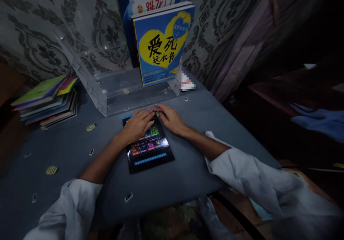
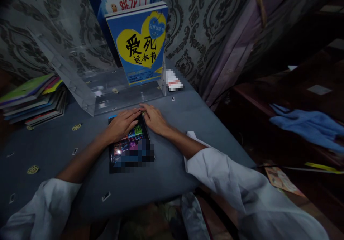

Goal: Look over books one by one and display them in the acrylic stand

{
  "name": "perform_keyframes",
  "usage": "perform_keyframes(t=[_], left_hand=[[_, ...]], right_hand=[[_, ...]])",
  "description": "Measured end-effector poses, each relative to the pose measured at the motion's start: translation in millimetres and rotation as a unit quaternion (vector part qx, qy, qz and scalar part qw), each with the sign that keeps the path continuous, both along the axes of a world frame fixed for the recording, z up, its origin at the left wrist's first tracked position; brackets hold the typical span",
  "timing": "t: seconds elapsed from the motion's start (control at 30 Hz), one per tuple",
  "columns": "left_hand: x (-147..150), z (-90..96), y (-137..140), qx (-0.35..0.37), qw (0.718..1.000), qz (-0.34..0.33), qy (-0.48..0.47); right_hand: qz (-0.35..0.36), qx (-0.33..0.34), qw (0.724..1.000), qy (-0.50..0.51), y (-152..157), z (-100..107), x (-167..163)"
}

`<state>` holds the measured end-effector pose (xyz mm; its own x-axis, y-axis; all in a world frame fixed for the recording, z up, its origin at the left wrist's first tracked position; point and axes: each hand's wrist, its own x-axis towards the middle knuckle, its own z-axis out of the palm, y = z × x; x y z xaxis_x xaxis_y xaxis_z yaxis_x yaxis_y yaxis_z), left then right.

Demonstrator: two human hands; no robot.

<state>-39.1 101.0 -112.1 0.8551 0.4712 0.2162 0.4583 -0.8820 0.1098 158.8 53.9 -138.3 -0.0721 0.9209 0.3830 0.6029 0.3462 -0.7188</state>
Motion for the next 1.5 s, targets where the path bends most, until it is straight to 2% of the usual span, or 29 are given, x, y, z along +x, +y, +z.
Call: perform_keyframes(t=[0.57, 0.87, 1.17, 1.5], left_hand=[[-0.7, -4.2, 0.2, 0.020, 0.999, -0.021, -0.046], [-1.7, -4.6, 0.3, 0.023, 0.998, -0.034, -0.055], [0.7, -2.4, 0.1, 0.012, 0.998, -0.041, -0.048], [0.1, -0.4, -2.4, 0.015, 0.998, -0.035, -0.046]], right_hand=[[-0.018, -0.002, 1.000, 0.013, -2.5, 3.4, -2.3], [-0.031, 0.009, 0.999, -0.030, -1.9, 2.5, -2.5], [0.028, 0.024, 0.995, -0.096, 5.9, -4.2, -2.4], [0.010, -0.002, 0.995, -0.098, 12.4, -4.9, -4.0]])
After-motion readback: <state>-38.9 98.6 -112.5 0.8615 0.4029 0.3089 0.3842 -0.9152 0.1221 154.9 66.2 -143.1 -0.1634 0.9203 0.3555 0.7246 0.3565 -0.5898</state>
